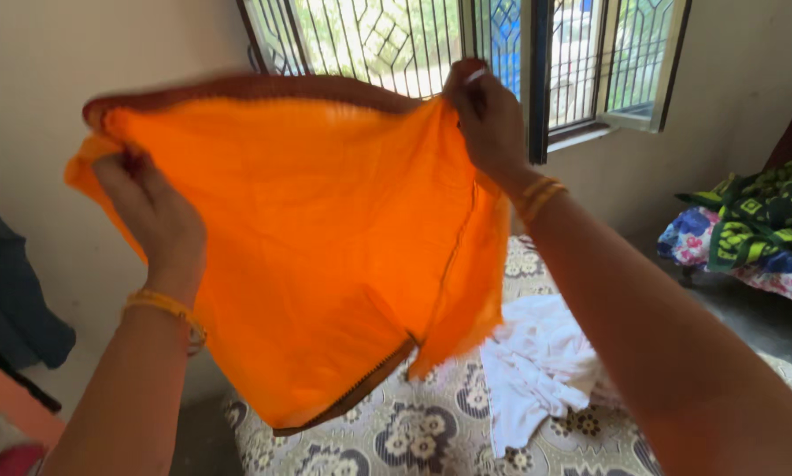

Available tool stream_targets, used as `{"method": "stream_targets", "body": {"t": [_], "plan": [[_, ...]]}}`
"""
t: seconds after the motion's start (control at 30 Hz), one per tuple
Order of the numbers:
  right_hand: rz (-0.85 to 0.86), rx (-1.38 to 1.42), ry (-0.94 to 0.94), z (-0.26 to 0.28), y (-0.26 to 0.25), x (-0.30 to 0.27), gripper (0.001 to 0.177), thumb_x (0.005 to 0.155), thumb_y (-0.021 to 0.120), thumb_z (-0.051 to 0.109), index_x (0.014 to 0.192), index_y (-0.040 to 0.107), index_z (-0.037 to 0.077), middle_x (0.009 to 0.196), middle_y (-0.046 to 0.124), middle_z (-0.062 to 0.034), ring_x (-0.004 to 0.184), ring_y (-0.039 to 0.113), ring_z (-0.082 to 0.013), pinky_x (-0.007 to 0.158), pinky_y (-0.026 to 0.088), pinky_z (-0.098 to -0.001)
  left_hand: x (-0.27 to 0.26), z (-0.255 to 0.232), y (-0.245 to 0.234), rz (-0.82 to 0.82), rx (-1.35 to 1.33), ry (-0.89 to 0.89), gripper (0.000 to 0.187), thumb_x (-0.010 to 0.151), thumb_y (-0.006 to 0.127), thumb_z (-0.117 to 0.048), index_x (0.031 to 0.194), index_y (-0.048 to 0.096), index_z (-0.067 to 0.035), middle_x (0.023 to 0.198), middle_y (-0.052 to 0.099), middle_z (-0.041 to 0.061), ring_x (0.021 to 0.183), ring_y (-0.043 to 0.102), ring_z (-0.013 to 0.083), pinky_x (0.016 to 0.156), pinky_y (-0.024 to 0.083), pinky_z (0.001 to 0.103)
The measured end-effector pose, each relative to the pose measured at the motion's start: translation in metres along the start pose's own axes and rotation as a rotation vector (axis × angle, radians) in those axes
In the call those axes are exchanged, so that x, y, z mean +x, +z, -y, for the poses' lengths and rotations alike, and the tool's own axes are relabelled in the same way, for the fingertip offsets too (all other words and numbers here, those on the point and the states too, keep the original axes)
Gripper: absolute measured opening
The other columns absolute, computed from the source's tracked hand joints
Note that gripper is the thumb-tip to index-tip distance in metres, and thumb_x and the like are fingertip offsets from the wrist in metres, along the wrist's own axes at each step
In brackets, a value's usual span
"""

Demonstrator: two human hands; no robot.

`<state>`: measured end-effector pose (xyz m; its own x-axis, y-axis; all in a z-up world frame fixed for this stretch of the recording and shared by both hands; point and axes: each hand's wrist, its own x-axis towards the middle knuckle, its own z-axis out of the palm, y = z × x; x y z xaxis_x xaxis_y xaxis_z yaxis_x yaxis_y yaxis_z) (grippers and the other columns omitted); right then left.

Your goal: The person sits on the edge of a bed and folds cloth items one at a time. They fold an orange bordered cloth in half, smooth it flat, fold it into a rectangle, and set it on a nearby stack, then fold a pink checkered cloth and begin folding a white cloth.

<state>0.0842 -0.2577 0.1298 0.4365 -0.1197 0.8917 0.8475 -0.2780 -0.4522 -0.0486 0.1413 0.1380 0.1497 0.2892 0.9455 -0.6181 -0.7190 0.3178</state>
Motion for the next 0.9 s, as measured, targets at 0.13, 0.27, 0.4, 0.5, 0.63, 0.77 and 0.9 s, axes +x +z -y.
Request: {"method": "stream_targets", "body": {"t": [0.13,0.27,0.4,0.5,0.63,0.77,0.9], "plan": [[0.361,0.171,0.209,-0.037,-0.018,-0.06,0.021,0.099,0.076,0.021,0.101,0.068,0.002,0.078,0.062,0.0012,0.068,0.056,-0.0048,0.059,0.047,-0.0248,-0.062,0.012,-0.036,-0.173,-0.471,-0.25,0.022,0.101,0.038,-0.005,0.12,0.05,-0.01,0.12,0.052,0.002,0.114,0.049,0.0139,0.107,0.039,0.026],[0.521,0.2,0.346,-0.079,-0.043,-0.13,0.022,0.094,0.081,0.02,0.099,0.068,0.002,0.077,0.056,0.0024,0.067,0.05,-0.0033,0.055,0.043,-0.0248,-0.145,0.038,-0.101,-0.362,-0.437,-0.61,0.023,0.093,0.04,-0.005,0.113,0.048,-0.011,0.111,0.055,0.003,0.103,0.055,0.0175,0.085,0.044,0.03],[0.372,-0.038,0.377,-0.112,-0.085,-0.17,0.02,0.096,0.072,0.025,0.099,0.072,0.005,0.086,0.071,0.002,0.072,0.062,-0.0031,0.059,0.052,-0.0225,-0.235,0.071,-0.181,-0.512,-0.231,-0.864,0.022,0.095,0.042,-0.015,0.116,0.049,-0.01,0.101,0.053,0.008,0.084,0.051,0.0206,0.069,0.044,0.034],[0.292,-0.237,0.542,-0.134,-0.121,-0.199,0.041,0.109,0.067,0.041,0.094,0.068,0.003,0.078,0.066,-0.0038,0.069,0.055,-0.0082,0.058,0.046,-0.0298,-0.304,0.095,-0.23,-0.49,-0.012,-0.937,0.021,0.096,0.038,-0.015,0.109,0.046,-0.001,0.109,0.057,0.008,0.092,0.066,0.0167,0.08,0.061,0.035],[0.334,-0.397,0.648,-0.164,-0.155,-0.258,0.059,0.111,0.056,0.054,0.085,0.067,0.002,0.076,0.065,-0.0122,0.069,0.058,-0.0177,0.067,0.049,-0.0352,-0.39,0.122,-0.265,-0.551,-0.034,-1.135,0.019,0.091,0.038,-0.013,0.099,0.048,0.002,0.103,0.059,0.008,0.082,0.064,0.0172,0.069,0.059,0.034],[0.508,-0.7,0.631,-0.182,-0.165,-0.327,0.068,0.111,0.049,0.065,0.091,0.075,0.006,0.083,0.069,-0.0216,0.081,0.063,-0.04,0.077,0.051,-0.0492,-0.47,0.135,-0.261,-0.594,0.171,-1.202,0.016,0.094,0.044,-0.012,0.095,0.046,0.003,0.097,0.057,0.008,0.079,0.054,0.0172,0.063,0.053,0.033],[0.803,-1.036,0.577,-0.173,-0.178,-0.387,0.075,0.11,0.032,0.065,0.094,0.081,0.01,0.1,0.075,-0.023,0.105,0.067,-0.0455,0.101,0.044,-0.0602,-0.542,0.121,-0.25,-0.489,0.349,-1.27,0.01,0.093,0.054,-0.011,0.098,0.057,-0.002,0.095,0.063,0.005,0.079,0.059,0.0146,0.067,0.053,0.032]]}}
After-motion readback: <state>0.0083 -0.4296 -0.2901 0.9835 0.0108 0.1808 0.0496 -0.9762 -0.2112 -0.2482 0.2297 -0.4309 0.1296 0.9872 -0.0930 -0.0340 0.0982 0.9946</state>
